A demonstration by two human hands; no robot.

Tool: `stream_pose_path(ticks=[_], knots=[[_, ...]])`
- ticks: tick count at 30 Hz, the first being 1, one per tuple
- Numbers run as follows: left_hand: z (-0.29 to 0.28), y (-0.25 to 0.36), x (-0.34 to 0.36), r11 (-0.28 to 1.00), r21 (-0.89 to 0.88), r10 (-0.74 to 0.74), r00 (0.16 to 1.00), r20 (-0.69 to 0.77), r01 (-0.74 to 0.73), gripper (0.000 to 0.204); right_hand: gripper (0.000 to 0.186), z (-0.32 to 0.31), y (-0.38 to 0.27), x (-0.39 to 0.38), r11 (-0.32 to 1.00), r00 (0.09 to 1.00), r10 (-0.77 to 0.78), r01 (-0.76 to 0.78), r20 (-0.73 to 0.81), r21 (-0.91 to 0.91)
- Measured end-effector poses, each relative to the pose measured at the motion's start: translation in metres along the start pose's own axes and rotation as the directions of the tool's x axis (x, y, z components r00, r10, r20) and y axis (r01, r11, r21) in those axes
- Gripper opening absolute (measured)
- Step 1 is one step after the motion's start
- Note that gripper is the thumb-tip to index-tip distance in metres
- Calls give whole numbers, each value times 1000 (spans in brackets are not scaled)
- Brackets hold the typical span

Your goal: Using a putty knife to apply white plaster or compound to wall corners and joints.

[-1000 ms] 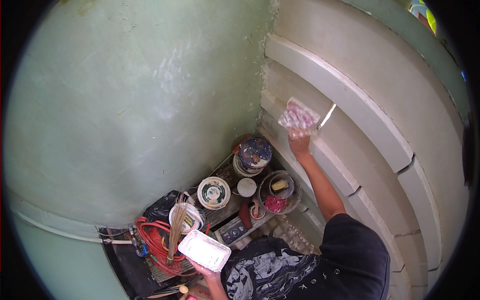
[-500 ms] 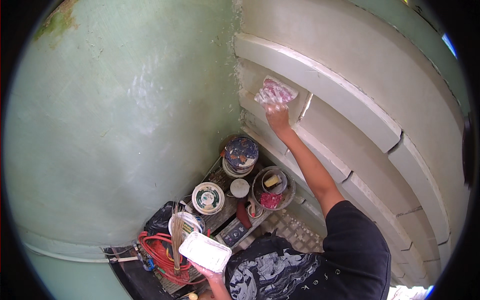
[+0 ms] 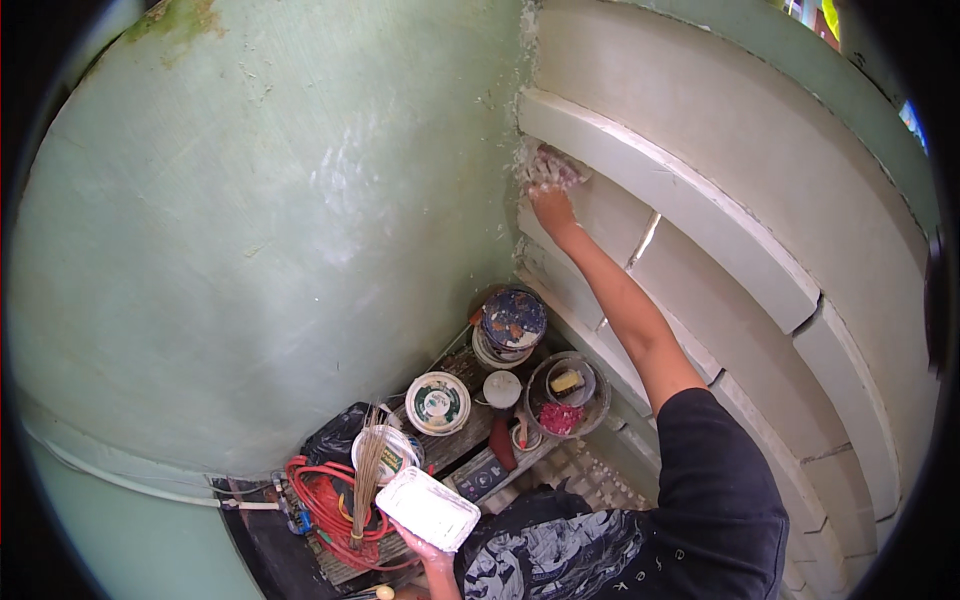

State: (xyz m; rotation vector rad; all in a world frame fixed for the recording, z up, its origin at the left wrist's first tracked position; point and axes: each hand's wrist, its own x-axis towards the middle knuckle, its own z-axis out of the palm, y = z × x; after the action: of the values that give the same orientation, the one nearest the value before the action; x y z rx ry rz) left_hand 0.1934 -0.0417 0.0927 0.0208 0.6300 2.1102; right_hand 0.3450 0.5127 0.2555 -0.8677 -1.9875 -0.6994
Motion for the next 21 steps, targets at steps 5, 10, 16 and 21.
stream_pose_path(ticks=[5, 10, 16, 21], knots=[[5, 15, -5, 998, -53, -21, 1000, -15, 21, 71, 14, 54, -23, -31, 966, 894, 98, -191, 438, 175], [-2, 28, -24, 994, 29, 109, 992, -71, -107, 68, 16, 25, -21, 13, 978, 966, -184, 163, -181, -127], [0, 34, -25, 997, -6, 79, 997, -10, -79, 68, 16, 54, -9, -22, 961, 763, 241, -272, 600, -41], [-3, 37, -31, 999, 6, 45, 999, 14, -45, 67, 26, 3, -44, -55, 978, 964, 147, -175, 222, 113]])
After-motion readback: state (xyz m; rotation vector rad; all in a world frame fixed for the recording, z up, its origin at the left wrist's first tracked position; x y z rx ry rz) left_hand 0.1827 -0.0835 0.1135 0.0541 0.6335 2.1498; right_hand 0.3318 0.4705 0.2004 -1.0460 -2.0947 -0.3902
